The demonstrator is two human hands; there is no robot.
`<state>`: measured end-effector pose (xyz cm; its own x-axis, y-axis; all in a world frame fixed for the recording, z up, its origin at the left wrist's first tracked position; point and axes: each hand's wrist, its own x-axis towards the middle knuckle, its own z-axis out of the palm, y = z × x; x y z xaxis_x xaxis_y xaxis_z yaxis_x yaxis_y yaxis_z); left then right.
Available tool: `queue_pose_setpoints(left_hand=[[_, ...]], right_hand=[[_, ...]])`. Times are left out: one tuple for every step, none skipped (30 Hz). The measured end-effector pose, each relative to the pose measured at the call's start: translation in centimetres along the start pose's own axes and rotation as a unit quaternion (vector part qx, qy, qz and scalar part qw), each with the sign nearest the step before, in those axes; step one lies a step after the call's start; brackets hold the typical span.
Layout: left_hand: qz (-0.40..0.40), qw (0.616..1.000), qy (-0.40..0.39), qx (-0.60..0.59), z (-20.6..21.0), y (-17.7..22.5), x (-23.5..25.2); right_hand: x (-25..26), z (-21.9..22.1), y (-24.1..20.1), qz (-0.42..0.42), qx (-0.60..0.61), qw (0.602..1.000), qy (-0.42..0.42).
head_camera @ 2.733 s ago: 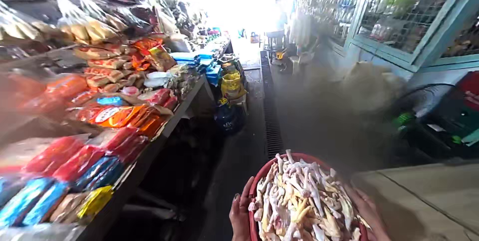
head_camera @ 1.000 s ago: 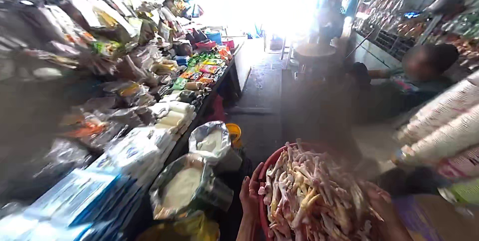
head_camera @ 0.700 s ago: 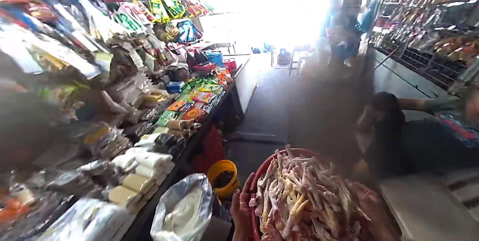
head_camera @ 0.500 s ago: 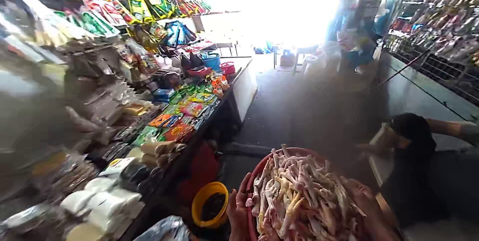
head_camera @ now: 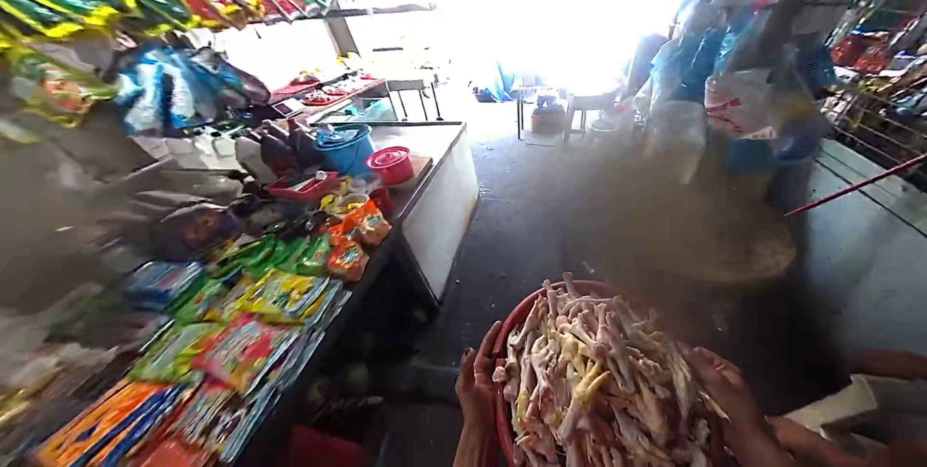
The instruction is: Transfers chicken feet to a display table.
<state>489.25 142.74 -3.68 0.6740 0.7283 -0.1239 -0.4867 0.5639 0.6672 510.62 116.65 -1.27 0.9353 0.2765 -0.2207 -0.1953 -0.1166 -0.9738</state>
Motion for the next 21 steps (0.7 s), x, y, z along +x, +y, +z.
queue_pose_setpoints(left_hand=[[0.008,1.0,-0.005,0.001,0.5,-0.4,4.1],[0.015,1.0,-0.009,0.006,0.9,-0.8,8.2],[0.024,1.0,-0.01,0.011,1.6,-1.1,12.0],[0.031,0.999,-0.006,0.014,2.8,-1.3,15.8],[0.037,0.999,0.003,0.02,3.8,-1.3,19.3],[0.043,0.999,0.013,0.026,4.9,-0.9,22.6],[0.053,0.998,0.018,0.029,6.0,-0.3,26.3],[0.062,0.997,0.024,0.03,6.8,0.1,29.7],[0.067,0.997,0.032,0.033,7.4,0.3,32.6],[0.074,0.996,0.037,0.036,8.0,0.4,36.0],[0.082,0.995,0.036,0.039,8.6,0.4,39.8],[0.084,0.995,0.037,0.042,8.9,0.4,43.6],[0.083,0.995,0.038,0.043,9.1,0.3,47.3],[0.079,0.995,0.036,0.039,9.2,0.2,51.3],[0.075,0.996,0.03,0.028,9.4,-0.1,55.5],[0.069,0.997,0.026,0.023,9.6,-0.4,59.7],[0.059,0.998,0.025,0.024,9.9,-0.6,64.1],[0.047,0.998,0.024,0.03,10.2,-0.5,68.1],[0.038,0.999,0.022,0.03,10.8,-0.3,72.3],[0.032,0.999,0.021,0.023,11.3,-0.3,76.5],[0.028,0.999,0.022,0.015,11.9,-0.2,80.5]], right_hand=[[4.1,1.6,-0.4,-0.003,0.002,1.0,-0.007],[8.2,3.2,-0.8,-0.006,0.004,1.0,-0.016],[12.1,4.6,-1.3,-0.011,0.004,1.0,-0.023],[16.2,6.1,-2.4,-0.017,0.003,0.999,-0.029],[20.1,7.5,-3.4,-0.02,0.002,0.999,-0.036],[23.7,9.0,-4.3,-0.015,-0.004,0.999,-0.046],[27.7,10.9,-5.7,-0.016,-0.007,0.998,-0.056],[31.2,12.6,-6.9,-0.012,-0.009,0.998,-0.066],[34.3,14.1,-7.9,-0.005,-0.014,0.997,-0.074],[37.7,15.8,-9.0,-0.002,-0.016,0.997,-0.08],[41.2,17.5,-9.9,-0.003,-0.012,0.996,-0.084],[44.7,19.2,-10.4,-0.003,-0.01,0.996,-0.086],[48.1,21.0,-10.6,-0.002,-0.011,0.996,-0.085],[51.5,22.7,-10.7,-0.001,-0.01,0.997,-0.082],[54.9,24.5,-11.0,0.001,-0.01,0.997,-0.077],[58.3,26.1,-11.4,0.007,-0.014,0.997,-0.07],[61.7,27.8,-11.8,0.009,-0.02,0.998,-0.063],[64.7,29.5,-12.2,0.01,-0.029,0.998,-0.059],[67.9,31.2,-13.0,0.008,-0.03,0.998,-0.054],[71.0,32.9,-13.9,0.004,-0.027,0.999,-0.043],[74.0,34.4,-15.0,0.001,-0.024,0.999,-0.037]])
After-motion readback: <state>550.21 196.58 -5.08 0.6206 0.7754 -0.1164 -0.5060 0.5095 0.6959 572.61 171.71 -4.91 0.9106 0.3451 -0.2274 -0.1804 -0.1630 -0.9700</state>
